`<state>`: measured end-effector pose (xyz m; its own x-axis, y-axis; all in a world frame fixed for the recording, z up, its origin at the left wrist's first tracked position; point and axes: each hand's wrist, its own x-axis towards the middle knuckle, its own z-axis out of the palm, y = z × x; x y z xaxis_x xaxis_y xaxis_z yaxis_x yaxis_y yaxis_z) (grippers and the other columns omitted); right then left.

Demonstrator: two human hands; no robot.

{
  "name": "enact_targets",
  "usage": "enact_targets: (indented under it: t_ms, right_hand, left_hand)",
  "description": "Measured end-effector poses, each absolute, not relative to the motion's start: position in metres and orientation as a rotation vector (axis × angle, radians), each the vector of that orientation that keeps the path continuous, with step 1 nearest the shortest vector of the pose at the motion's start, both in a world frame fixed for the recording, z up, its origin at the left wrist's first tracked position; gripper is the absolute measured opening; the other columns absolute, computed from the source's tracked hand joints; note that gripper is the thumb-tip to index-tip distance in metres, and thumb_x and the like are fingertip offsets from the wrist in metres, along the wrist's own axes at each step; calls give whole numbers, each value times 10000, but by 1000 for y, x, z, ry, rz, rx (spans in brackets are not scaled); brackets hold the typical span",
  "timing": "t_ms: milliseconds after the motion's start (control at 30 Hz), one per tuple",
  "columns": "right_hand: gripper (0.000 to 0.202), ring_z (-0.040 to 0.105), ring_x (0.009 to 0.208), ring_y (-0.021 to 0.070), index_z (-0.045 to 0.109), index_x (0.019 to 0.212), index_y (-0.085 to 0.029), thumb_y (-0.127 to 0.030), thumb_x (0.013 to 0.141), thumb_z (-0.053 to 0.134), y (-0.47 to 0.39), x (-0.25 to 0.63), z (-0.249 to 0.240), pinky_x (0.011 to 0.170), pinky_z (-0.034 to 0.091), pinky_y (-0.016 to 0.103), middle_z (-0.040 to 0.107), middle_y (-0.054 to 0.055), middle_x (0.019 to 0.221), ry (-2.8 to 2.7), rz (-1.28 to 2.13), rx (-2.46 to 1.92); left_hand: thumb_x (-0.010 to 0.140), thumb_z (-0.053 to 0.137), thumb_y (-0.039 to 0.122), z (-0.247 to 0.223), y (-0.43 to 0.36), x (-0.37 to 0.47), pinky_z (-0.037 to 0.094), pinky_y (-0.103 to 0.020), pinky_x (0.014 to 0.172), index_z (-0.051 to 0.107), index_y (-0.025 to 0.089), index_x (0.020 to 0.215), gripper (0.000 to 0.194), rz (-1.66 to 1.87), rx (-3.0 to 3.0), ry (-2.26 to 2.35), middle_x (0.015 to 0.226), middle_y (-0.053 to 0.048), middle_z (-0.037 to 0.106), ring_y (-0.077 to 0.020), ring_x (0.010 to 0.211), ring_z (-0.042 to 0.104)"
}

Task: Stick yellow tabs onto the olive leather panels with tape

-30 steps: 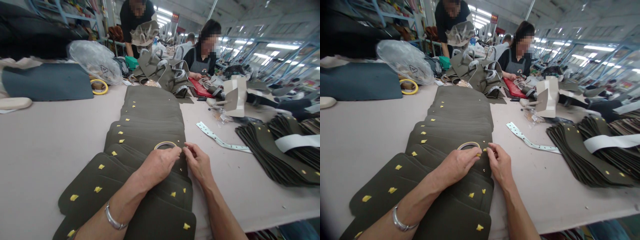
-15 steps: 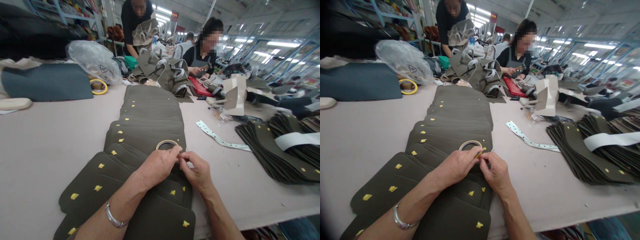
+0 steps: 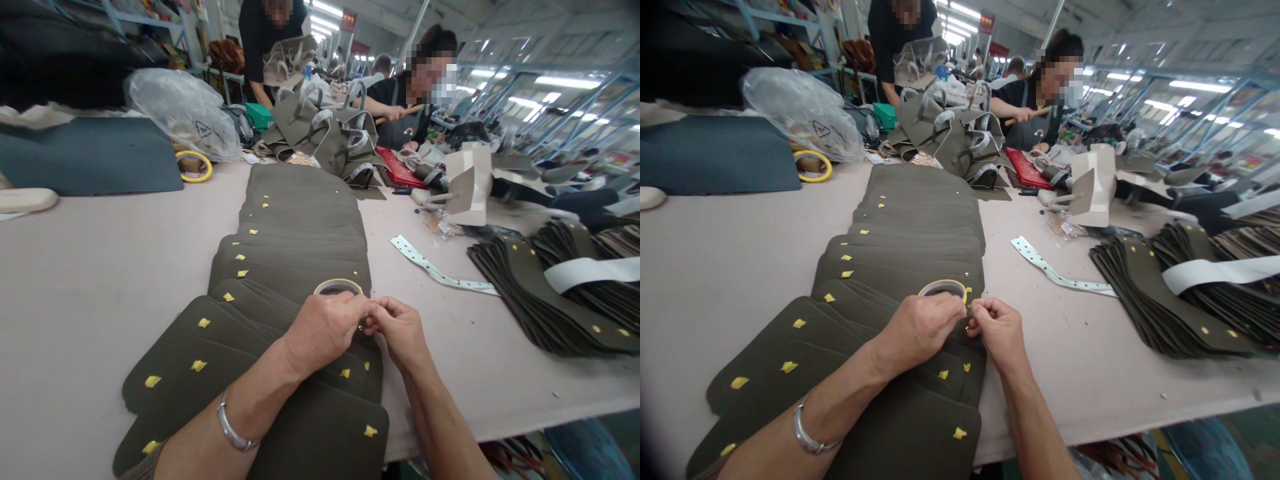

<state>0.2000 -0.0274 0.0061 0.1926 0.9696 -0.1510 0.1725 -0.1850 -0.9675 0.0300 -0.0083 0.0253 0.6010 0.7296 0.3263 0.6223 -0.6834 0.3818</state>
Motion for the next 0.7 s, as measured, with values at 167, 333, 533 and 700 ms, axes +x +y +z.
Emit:
enact_targets:
  t_ms: [167, 333, 533, 700]
  right_hand:
    - [352, 545, 473, 100, 712, 785, -124, -466, 702, 721, -38, 222, -1, 464, 446, 208, 644, 21, 591, -1275, 1230, -1654]
    - [341, 513, 502, 112, 716, 824, -133, -462, 755, 657, -44, 225, -4, 460, 408, 213, 606, 6, 578, -1418, 1179, -1745]
    - [275, 491, 529, 118, 719, 798, -159, -404, 806, 595, -44, 224, -2, 490, 369, 225, 609, 1, 592, -1625, 1101, -1763]
    - [239, 549, 570, 138, 719, 764, -180, -355, 817, 565, -44, 221, 4, 529, 394, 237, 669, 10, 643, -1743, 1052, -1770]
  left_hand:
    - [897, 472, 138, 23, -8, 31, 458, -288, 579, 554, 204, 865, 110, 373, 2653, 1247, 808, -19, 650, -214, 735, 630]
    - [894, 448, 138, 23, -6, 30, 485, -327, 640, 555, 200, 864, 127, 293, 2659, 1231, 809, -40, 666, -234, 766, 640]
    - [891, 439, 151, 30, -6, 29, 489, -333, 661, 559, 187, 871, 128, 247, 2624, 1187, 815, -63, 675, -245, 796, 649]
    - [911, 416, 188, 33, -7, 30, 487, -316, 634, 557, 177, 894, 143, 237, 2577, 1182, 804, -71, 671, -241, 778, 658]
